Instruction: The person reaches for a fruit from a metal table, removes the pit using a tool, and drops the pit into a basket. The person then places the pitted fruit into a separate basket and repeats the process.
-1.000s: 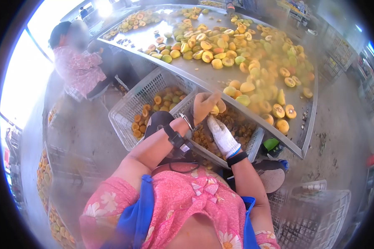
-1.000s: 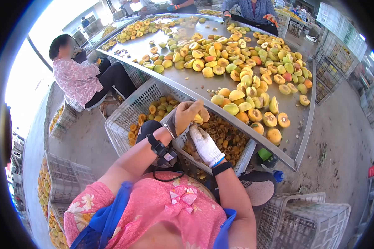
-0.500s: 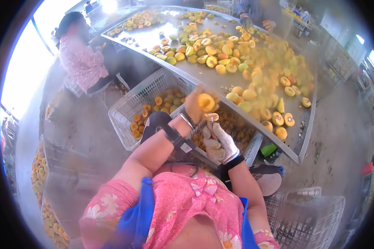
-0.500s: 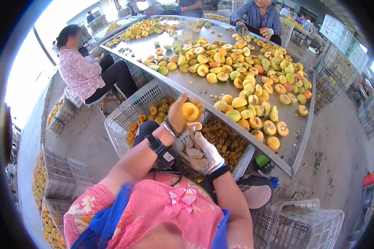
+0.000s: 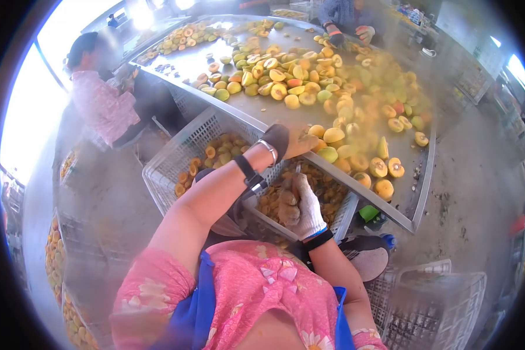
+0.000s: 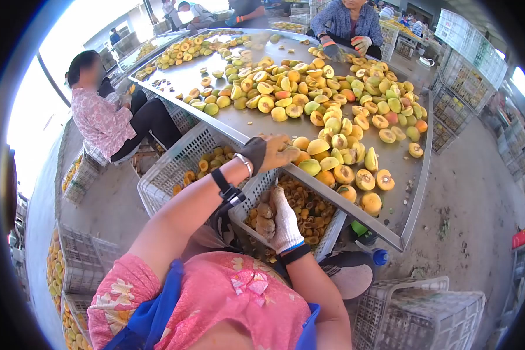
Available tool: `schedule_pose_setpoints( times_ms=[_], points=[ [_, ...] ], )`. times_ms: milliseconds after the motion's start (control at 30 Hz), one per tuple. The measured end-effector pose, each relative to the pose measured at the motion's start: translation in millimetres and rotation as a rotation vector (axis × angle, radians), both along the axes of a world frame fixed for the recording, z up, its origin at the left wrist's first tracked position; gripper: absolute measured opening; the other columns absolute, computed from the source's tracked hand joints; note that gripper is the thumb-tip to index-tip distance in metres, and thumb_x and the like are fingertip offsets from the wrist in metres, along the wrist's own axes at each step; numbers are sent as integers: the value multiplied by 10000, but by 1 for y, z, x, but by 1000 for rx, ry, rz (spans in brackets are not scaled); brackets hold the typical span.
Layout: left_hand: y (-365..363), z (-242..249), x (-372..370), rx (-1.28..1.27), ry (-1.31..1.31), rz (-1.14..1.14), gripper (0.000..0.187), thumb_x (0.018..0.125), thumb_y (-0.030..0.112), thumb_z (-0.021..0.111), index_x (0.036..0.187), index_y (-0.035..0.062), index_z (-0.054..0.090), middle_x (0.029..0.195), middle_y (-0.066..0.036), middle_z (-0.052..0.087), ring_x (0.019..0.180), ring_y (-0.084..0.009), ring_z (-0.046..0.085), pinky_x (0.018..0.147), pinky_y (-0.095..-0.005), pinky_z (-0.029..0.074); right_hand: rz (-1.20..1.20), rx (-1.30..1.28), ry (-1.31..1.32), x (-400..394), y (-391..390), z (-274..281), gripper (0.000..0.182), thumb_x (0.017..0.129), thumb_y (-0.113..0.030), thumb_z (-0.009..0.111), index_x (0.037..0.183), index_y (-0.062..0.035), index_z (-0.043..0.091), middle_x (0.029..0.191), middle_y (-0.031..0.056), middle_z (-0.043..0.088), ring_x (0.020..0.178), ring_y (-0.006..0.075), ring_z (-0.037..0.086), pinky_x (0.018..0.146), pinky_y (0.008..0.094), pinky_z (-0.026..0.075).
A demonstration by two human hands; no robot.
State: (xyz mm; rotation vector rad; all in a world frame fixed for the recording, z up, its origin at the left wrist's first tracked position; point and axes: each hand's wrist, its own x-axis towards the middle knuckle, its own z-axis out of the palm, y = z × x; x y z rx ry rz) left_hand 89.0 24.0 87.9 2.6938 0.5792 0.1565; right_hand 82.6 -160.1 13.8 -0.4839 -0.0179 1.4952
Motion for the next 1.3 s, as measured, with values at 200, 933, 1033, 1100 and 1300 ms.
schedule_pose_setpoints(
  times_ms=[200,933,1033,1100,1300],
  points=[
    [13,-39,37,-247,-99,-2,467,899,382,651,1214,38,617,1050,-176,692,1027,-240,674,872,-334,523,-183,-147,-91,12,-9,12,387,999,-570,479,951,-194,561,608,-39,439,376,105,361,331,256,272],
    [-51,-49,-35,-1507,-849,-113,383,1021,284,465,1231,-22,562,1028,-147,673,938,-264,662,877,-407,539,-367,-260,-1166,19,-4,10,560,1036,-361,521,1367,89,486,1264,143,600,1156,170,537,1008,291,413],
    [-50,-46,-34,-1625,-817,-94,379,1004,280,458,1198,-22,578,1014,-151,672,926,-262,660,871,-409,544,-431,-193,-1114,16,-1,0,541,1035,-377,509,1314,86,525,1125,123,640,1031,153,551,916,294,447],
    [-55,-42,-35,-1558,-810,-42,370,991,275,446,1162,-18,594,1009,-154,672,918,-259,660,867,-412,549,-478,-151,-1068,12,1,-1,524,1039,-364,504,1298,91,529,1107,127,652,1022,163,566,902,309,457],
    [-64,-48,-32,-1544,-893,59,355,975,279,415,1063,-1,614,991,-149,672,900,-249,671,830,-405,573,-332,-191,-1311,19,2,-5,479,1040,-339,498,1275,76,548,1150,149,648,1062,189,578,926,323,457]
  ],
)
